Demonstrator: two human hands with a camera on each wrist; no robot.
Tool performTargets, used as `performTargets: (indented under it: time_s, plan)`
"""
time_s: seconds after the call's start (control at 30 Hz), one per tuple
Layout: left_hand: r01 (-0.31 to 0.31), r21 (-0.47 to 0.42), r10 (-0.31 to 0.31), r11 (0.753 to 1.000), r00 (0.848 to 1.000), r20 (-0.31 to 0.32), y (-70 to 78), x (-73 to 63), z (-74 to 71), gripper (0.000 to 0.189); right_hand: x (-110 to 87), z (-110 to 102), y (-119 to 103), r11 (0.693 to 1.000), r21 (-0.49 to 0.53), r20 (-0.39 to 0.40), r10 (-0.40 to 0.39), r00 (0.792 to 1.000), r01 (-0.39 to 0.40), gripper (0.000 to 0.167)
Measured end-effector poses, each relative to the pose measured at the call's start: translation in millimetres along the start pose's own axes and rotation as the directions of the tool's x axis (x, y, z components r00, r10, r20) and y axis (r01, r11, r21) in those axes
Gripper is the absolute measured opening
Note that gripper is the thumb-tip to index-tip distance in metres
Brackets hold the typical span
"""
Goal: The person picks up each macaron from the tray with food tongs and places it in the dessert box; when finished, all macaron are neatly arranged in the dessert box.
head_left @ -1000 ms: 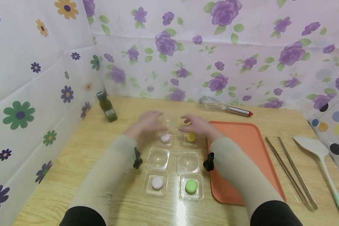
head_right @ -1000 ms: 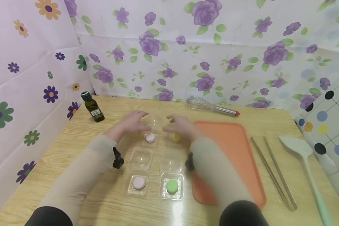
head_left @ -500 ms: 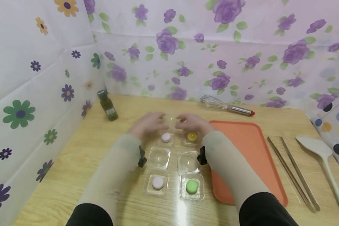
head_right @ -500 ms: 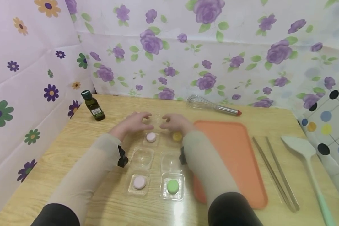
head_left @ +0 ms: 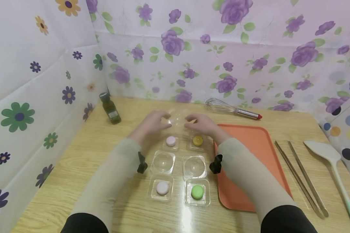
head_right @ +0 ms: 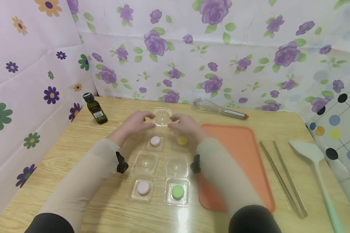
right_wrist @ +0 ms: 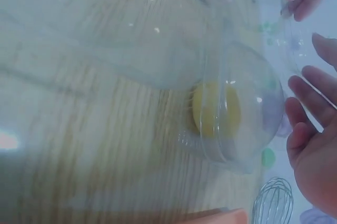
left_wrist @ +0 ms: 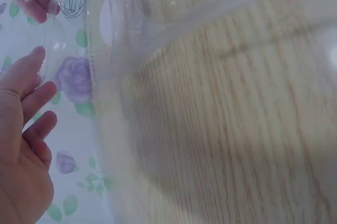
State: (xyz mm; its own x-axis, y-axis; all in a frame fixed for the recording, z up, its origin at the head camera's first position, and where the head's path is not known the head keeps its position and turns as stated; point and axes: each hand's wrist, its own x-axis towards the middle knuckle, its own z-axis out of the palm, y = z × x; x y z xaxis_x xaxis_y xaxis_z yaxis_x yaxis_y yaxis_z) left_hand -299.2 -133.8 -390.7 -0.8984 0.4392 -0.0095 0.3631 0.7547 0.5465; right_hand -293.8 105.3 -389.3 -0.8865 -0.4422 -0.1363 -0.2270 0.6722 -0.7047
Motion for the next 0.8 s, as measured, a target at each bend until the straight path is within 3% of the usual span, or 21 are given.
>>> performTargets:
  time_s: [0.13,0.27,0.4,0.53,0.63,0.7,0.8]
  plan:
    - [-0.043,0.003,0.043,0.999,0.999,-0.013,-1.1,-2.1,-1.4,0.046,-6.1,0,2,0.989,0.147,-0.026,0.031,0.999,-0.027,0.049]
    - [-0.068,0.037,0.069,0.997,0.997,-0.026,0.0,-6.9,-4.1,0.043,-9.7,0,2,0.943,0.331,-0.017,0.054,0.998,-0.045,0.053]
    - [-0.111,0.089,0.114,0.99,0.993,-0.037,1.9,-11.4,-6.2,0.045,-10.0,2,-2,0.848,0.519,0.057,0.09,0.994,-0.106,0.057]
    - [-0.169,0.128,0.177,0.977,0.983,-0.055,5.6,-14.6,-8.0,0.045,-8.3,4,-11,0.683,0.69,0.177,0.161,0.971,-0.239,0.069]
    - [-0.211,0.155,0.225,0.965,0.971,-0.077,9.2,-15.8,-9.6,0.044,-6.8,3,-17,0.597,0.74,0.24,0.195,0.951,-0.309,0.08]
    - [-0.243,0.181,0.262,0.953,0.961,-0.089,11.6,-16.3,-10.9,0.043,-6.0,2,-20,0.573,0.747,0.264,0.211,0.941,-0.337,0.084]
    - [-0.285,0.218,0.311,0.933,0.946,-0.094,15.3,-18.1,-12.8,0.042,-5.7,0,-23,0.561,0.743,0.281,0.232,0.931,-0.364,0.086]
